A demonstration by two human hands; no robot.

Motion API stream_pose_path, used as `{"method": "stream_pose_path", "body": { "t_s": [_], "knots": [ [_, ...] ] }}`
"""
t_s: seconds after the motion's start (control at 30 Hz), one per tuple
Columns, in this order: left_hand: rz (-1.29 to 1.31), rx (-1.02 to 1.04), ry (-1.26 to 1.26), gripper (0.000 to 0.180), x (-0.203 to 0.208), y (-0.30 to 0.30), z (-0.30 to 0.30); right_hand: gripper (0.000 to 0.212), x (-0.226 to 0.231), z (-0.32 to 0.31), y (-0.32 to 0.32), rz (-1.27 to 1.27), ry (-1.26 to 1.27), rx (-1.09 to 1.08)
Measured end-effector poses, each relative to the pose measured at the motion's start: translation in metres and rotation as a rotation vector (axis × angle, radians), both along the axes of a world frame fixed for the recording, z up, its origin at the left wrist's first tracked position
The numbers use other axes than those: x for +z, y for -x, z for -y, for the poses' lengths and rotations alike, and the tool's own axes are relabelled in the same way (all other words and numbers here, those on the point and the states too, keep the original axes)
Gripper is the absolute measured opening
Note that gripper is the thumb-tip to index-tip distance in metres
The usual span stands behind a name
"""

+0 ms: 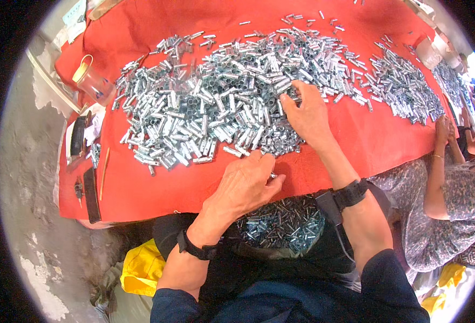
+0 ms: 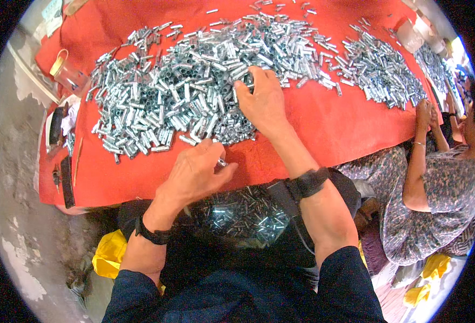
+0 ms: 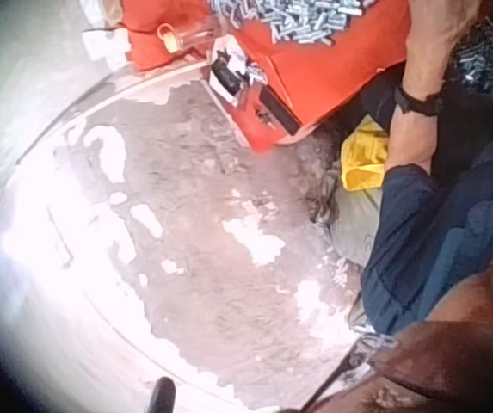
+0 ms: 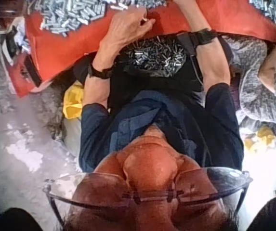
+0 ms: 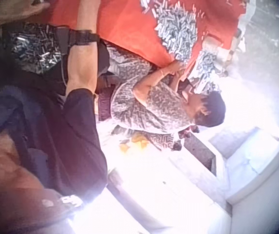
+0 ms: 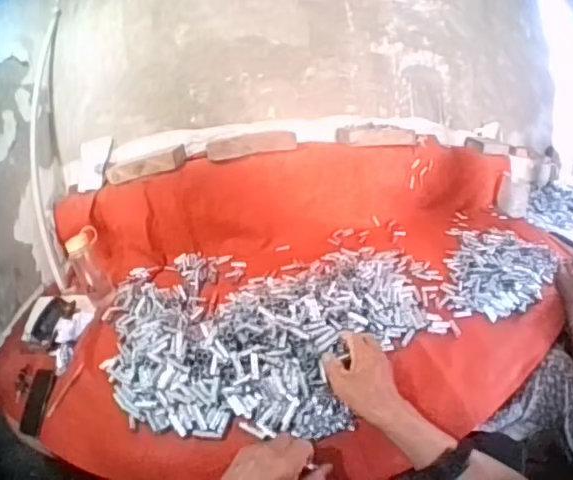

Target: Sort and inspect small metal fasteners from a large pile on a table.

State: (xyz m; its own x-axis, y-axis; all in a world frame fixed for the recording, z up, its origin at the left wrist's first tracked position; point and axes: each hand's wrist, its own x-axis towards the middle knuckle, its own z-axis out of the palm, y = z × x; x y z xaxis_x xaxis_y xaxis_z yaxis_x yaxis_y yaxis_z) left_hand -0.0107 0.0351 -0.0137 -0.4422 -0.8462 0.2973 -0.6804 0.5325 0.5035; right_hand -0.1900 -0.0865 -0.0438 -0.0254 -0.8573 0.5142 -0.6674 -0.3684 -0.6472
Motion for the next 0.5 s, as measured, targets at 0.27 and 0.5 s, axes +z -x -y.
{"method": "stream_pose_path", "body": {
  "t_s": [0.27,0.5],
  "knots": [
    [0.111,0.054,-0.053,0.031,-0.002,0.007,0.004,0.024,0.01,-0.009,-0.019,0.079,0.133,0.283],
    [0.1,0.013,0.009,0.034,-0.003,0.009,0.004,0.016,0.018,-0.033,-0.042,-0.058,0.16,0.525]
  ]
}}
